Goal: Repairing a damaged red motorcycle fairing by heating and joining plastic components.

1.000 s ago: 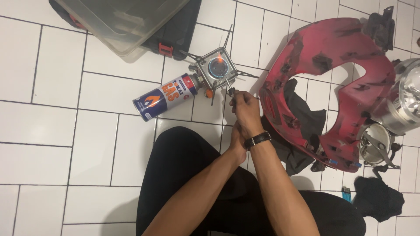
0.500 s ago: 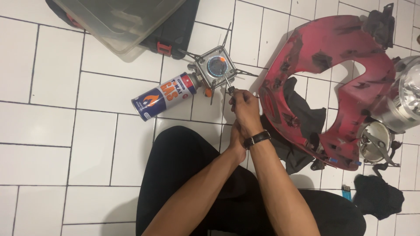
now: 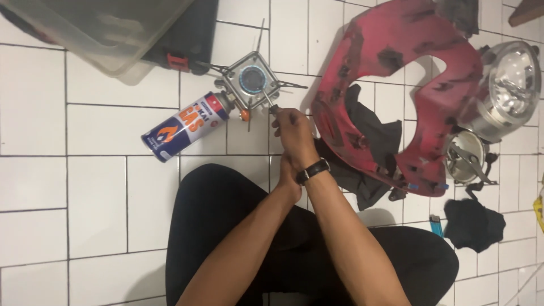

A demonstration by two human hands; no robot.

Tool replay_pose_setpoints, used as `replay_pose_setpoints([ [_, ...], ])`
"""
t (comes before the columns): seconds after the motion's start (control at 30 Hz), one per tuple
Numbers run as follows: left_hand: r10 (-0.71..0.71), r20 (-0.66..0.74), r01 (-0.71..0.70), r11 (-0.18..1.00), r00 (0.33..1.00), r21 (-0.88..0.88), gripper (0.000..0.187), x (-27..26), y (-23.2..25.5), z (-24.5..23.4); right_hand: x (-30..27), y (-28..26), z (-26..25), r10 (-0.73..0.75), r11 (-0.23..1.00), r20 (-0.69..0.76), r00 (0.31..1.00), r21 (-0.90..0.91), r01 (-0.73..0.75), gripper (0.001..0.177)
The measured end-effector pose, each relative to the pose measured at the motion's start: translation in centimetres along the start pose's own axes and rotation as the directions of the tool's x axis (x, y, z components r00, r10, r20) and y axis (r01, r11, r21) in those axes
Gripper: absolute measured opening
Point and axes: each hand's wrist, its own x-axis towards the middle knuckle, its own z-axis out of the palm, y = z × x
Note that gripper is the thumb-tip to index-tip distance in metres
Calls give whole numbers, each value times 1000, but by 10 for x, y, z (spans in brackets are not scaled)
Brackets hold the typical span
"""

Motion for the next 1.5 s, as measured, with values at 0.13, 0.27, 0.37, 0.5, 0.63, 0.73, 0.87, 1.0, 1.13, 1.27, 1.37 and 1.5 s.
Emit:
replay_pose_setpoints([
  [0.13, -23, -69, 24, 1000, 997, 9, 36, -11, 9, 10, -5, -8, -1, -1, 999, 19, 1000, 39, 0, 30],
  [0.27, 17, -32, -14, 997, 999, 72, 33, -19, 11, 14, -6, -11, -1, 25, 999, 33, 999, 20, -26, 30],
  [0.37, 10, -35, -7, 998, 999, 63, 35, -25, 17, 18, -1, -4, 1, 24, 999, 53, 998, 39, -26, 31],
  [0.5, -29, -112, 45, 988, 993, 146, 38, -27, 19, 19, -2, -2, -1, 3, 997, 64, 998, 72, -7, 31],
  [0.63, -81, -124, 89, 994, 989, 60, 41, -29, 20, 22, -4, -5, 0, 25, 998, 61, 998, 57, -28, 29],
  [0.73, -53, -66, 56, 997, 996, 49, 45, -28, 19, 20, -4, -2, 0, -19, 1000, 40, 999, 25, 18, 25],
  [0.87, -48, -52, 51, 997, 998, 66, 43, -29, 21, 22, -7, -9, 1, -18, 999, -13, 1000, -33, 18, 25],
  [1.0, 0, 21, -1, 999, 1000, 42, 43, -38, 25, 26, -10, -13, 0, -13, 999, -33, 999, -38, 12, 25],
  [1.13, -30, -11, 30, 999, 999, 42, 40, -36, 25, 25, -6, -4, 1, -38, 998, -19, 999, 45, 39, 24],
  [1.27, 14, -24, -11, 996, 1000, 90, 36, -42, 29, 28, -7, -9, 3, -67, 995, -18, 998, 67, 68, 26],
  [1.37, 12, -23, -9, 995, 1000, 102, 36, -50, 34, 33, -6, -10, 4, -56, 997, -22, 998, 49, 57, 26],
  [1.5, -46, -58, 51, 995, 997, 88, 41, -39, 27, 25, -2, -3, 3, -54, 997, -19, 998, 52, 55, 28],
])
